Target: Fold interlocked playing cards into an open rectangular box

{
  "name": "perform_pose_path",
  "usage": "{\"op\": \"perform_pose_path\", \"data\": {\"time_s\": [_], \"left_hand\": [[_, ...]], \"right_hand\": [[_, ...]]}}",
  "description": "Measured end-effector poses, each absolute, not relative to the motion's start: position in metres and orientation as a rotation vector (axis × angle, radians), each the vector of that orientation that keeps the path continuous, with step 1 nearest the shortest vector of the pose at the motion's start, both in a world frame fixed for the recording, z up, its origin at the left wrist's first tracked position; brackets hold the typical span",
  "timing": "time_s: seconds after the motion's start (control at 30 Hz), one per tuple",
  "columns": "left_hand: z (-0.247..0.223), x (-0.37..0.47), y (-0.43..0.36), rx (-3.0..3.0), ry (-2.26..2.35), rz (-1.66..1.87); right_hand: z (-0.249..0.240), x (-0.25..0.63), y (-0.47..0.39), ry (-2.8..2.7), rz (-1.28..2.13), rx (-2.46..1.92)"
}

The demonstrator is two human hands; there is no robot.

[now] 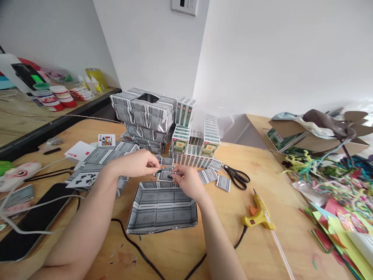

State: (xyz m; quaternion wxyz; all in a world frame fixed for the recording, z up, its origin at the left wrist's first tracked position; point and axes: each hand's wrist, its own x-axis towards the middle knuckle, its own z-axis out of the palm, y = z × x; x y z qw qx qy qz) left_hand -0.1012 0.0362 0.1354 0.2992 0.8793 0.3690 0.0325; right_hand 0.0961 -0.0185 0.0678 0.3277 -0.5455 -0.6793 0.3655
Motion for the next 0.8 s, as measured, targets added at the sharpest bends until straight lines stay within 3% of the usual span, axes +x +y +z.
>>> {"op": "perform_pose_path", "data": {"time_s": [0.8], "left_hand": [[0.1311, -0.0988, 0.0384, 2.199, 0.995, 0.064]], "right_hand": [[0.0651, 0.0978, -0.0184, -1.779, 0.996, -1.422]]}}
